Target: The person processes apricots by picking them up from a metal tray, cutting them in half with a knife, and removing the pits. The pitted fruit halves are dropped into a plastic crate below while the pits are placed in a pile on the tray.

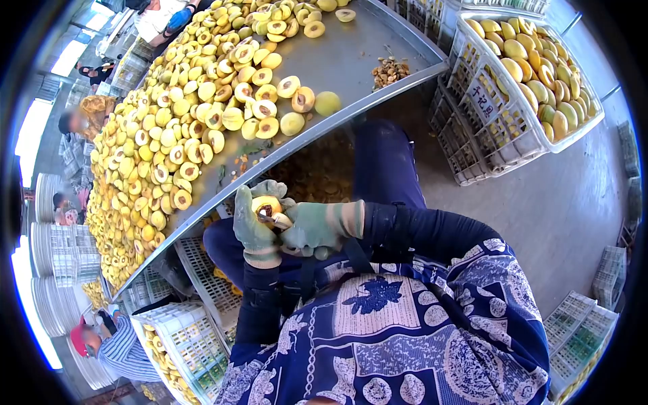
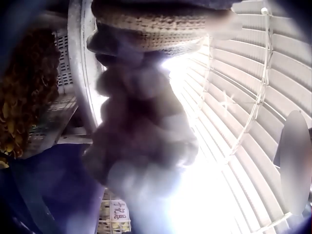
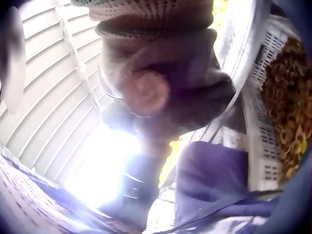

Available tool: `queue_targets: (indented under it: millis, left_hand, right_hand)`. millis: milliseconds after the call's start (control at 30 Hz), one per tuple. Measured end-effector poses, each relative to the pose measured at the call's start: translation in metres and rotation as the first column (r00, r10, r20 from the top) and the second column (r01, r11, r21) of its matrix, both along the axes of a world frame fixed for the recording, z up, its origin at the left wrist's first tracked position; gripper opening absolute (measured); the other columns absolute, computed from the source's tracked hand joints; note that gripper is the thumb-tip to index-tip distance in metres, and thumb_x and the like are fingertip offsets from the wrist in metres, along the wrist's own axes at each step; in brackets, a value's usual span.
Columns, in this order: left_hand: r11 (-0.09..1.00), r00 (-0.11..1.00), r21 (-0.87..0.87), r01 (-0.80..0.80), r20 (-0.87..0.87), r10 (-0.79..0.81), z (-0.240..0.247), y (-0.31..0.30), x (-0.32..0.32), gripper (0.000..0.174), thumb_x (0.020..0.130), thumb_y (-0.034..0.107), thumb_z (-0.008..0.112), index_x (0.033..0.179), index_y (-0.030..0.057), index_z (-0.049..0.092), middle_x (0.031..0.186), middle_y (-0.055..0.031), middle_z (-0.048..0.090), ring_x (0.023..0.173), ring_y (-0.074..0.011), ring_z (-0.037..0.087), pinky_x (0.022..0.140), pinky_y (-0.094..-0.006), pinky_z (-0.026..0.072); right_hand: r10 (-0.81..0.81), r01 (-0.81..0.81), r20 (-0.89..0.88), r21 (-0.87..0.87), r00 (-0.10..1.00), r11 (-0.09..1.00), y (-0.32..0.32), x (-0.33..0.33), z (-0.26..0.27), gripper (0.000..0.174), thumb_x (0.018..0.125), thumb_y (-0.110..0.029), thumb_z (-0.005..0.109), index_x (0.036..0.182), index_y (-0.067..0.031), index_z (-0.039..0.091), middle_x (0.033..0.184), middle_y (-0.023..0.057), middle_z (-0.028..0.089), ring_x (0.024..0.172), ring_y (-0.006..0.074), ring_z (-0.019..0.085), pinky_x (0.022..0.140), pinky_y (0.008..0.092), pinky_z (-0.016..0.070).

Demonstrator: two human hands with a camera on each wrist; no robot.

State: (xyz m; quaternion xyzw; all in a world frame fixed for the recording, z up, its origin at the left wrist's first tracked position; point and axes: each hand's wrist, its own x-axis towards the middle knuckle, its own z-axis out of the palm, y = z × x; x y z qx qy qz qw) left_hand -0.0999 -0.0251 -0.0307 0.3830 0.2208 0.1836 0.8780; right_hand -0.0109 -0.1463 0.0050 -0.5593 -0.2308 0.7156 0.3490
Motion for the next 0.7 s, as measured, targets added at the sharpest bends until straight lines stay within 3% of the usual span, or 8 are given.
queue_targets:
  millis: [33, 100, 267, 367, 533, 600, 667, 700]
  left_hand:
    - [1.000, 0.999, 0.022, -0.016, -0.051, 0.017, 0.004, -0.002, 0.001, 0.050, 0.092, 0.048, 0.047, 0.094, -0.0001, 0.059, 0.092, -0.0132, 0.063, 0.074, -0.0261, 0.062, 0.059, -0.0343, 0.0541]
    - [0.994, 0.990, 0.105, 0.011, -0.141, 0.004, 0.000, 0.004, -0.001, 0.053, 0.090, 0.054, 0.047, 0.097, 0.0033, 0.060, 0.096, -0.0124, 0.064, 0.068, -0.0242, 0.064, 0.057, -0.0333, 0.0550]
    - [0.989, 0.988, 0.134, -0.063, -0.130, 0.081, -0.011, 0.007, 0.005, 0.057, 0.088, 0.059, 0.047, 0.107, 0.0063, 0.057, 0.100, -0.0107, 0.063, 0.073, -0.0222, 0.064, 0.056, -0.0312, 0.0542]
    - [0.968, 0.985, 0.200, -0.150, -0.050, 0.163, -0.008, 0.005, 0.006, 0.041, 0.092, 0.046, 0.050, 0.108, 0.0092, 0.056, 0.101, -0.0051, 0.059, 0.074, -0.0157, 0.060, 0.060, -0.0253, 0.0500]
    - [0.920, 0.962, 0.284, -0.270, 0.035, 0.272, 0.003, 0.013, 0.005, 0.028, 0.096, 0.034, 0.048, 0.098, 0.0064, 0.055, 0.100, -0.0055, 0.057, 0.071, -0.0146, 0.057, 0.059, -0.0241, 0.0498]
    - [0.519, 0.845, 0.793, -0.319, -0.010, 0.534, 0.010, 0.035, -0.006, 0.029, 0.096, 0.034, 0.048, 0.098, 0.0055, 0.055, 0.093, -0.0079, 0.059, 0.071, -0.0143, 0.056, 0.063, -0.0252, 0.0497]
    - [0.904, 0.879, -0.021, -0.426, 0.225, 0.420, -0.046, 0.146, -0.072, 0.029, 0.095, 0.031, 0.051, 0.099, 0.0040, 0.059, 0.084, -0.0073, 0.060, 0.071, -0.0157, 0.057, 0.068, -0.0288, 0.0488]
    - [0.714, 0.778, 0.347, -0.608, 0.081, 0.623, -0.019, 0.133, -0.066, 0.030, 0.093, 0.030, 0.052, 0.100, 0.0025, 0.060, 0.082, -0.0079, 0.061, 0.073, -0.0169, 0.057, 0.070, -0.0313, 0.0482]
  right_hand:
    - [-0.001, 0.001, 0.000, 0.003, 1.000, 1.000, -0.003, -0.002, -0.004, 0.024, 0.084, -0.032, 0.061, 0.092, -0.0106, 0.059, 0.068, 0.0022, 0.056, 0.052, 0.0130, 0.055, 0.046, 0.0265, 0.0472]
    - [-0.111, 0.183, -0.495, 0.099, 0.862, 0.978, -0.008, -0.011, -0.017, 0.018, 0.085, -0.023, 0.061, 0.082, -0.0059, 0.059, 0.049, -0.0032, 0.044, 0.031, 0.0080, 0.038, 0.030, 0.0205, 0.0319]
    - [-0.075, 0.303, -0.826, 0.119, 0.558, 0.945, 0.000, -0.023, -0.049, 0.024, 0.094, -0.021, 0.049, 0.087, -0.0003, 0.059, 0.049, -0.0052, 0.044, 0.034, 0.0023, 0.038, 0.031, 0.0178, 0.0330]
    - [0.077, 0.366, -0.974, 0.153, 0.214, 0.918, 0.006, -0.032, -0.065, 0.031, 0.098, -0.021, 0.039, 0.097, 0.0033, 0.058, 0.049, -0.0067, 0.043, 0.033, 0.0020, 0.037, 0.032, 0.0178, 0.0344]
    - [0.181, 0.403, -0.977, 0.210, 0.110, 0.891, 0.014, -0.037, -0.066, 0.031, 0.098, -0.022, 0.039, 0.095, 0.0031, 0.057, 0.049, -0.0065, 0.042, 0.032, 0.0027, 0.035, 0.032, 0.0197, 0.0339]
    - [0.256, 0.424, -0.965, 0.256, 0.059, 0.869, 0.017, -0.033, -0.063, 0.031, 0.098, -0.022, 0.040, 0.094, 0.0029, 0.057, 0.050, -0.0064, 0.042, 0.032, 0.0030, 0.034, 0.032, 0.0204, 0.0333]
    - [0.034, 0.436, -0.935, 0.197, 0.352, 0.878, 0.012, -0.024, -0.053, 0.029, 0.097, -0.022, 0.043, 0.091, 0.0021, 0.057, 0.050, -0.0062, 0.042, 0.032, 0.0034, 0.034, 0.032, 0.0210, 0.0326]
    - [-0.124, 0.433, -0.910, 0.066, 0.397, 0.899, 0.015, -0.021, -0.061, 0.025, 0.094, -0.021, 0.048, 0.089, 0.0017, 0.058, 0.049, -0.0046, 0.041, 0.034, 0.0054, 0.036, 0.034, 0.0221, 0.0328]
